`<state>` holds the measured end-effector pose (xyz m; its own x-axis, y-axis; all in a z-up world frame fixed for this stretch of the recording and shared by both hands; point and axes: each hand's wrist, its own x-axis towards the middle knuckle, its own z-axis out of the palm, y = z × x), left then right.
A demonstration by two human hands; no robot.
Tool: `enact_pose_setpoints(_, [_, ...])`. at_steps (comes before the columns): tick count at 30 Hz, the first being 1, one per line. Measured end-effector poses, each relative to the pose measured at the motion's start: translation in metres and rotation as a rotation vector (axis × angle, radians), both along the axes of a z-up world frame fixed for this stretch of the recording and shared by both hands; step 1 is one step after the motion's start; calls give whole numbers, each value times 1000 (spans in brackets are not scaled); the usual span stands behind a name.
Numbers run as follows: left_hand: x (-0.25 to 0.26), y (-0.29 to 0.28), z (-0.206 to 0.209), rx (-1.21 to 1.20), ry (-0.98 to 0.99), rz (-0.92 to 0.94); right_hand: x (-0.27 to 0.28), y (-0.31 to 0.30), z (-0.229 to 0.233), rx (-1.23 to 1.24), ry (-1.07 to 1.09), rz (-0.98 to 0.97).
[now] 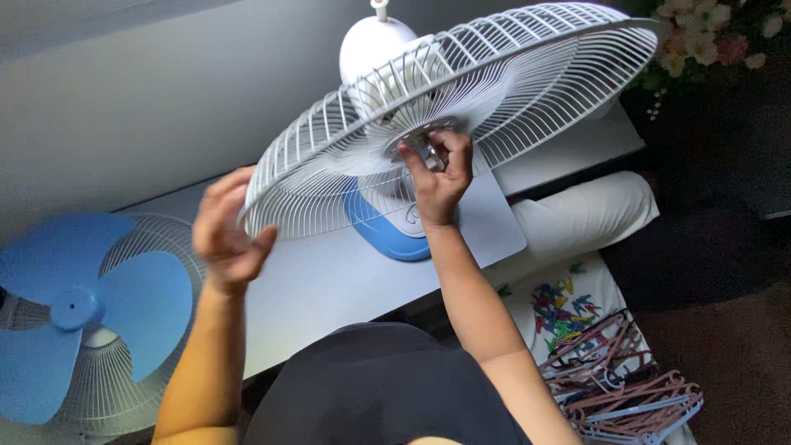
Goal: The person assembles a table fan by attaching the front grille, mounting the blue fan blade onto the motor shaft, securing it with a nut, and then attaching the rear grille. The task is completed with the fan fully assembled on a white table.
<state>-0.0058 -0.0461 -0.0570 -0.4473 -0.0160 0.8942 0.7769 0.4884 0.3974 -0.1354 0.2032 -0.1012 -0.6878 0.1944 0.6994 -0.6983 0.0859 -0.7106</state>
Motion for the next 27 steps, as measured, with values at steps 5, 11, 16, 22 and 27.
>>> enact_pose_setpoints(5, [-5, 13, -20, 291, -15, -92, -3, 2, 2, 92, 75, -113])
enact_pose_setpoints(11, [-10, 27, 10, 356, -23, -141, -5, 5, 8, 86, 5, -171])
enact_pose_setpoints(16, [-12, 20, 25, 378, -34, -124, -3, 7, 14, 117, 34, -148])
enact_pose_setpoints(22, [-10, 22, 21, 364, -85, -22, -7, 1, 9, 118, 33, -117])
enact_pose_setpoints(27, [-14, 16, 16, 387, -62, -2, -12, 0, 7, 133, -35, -175])
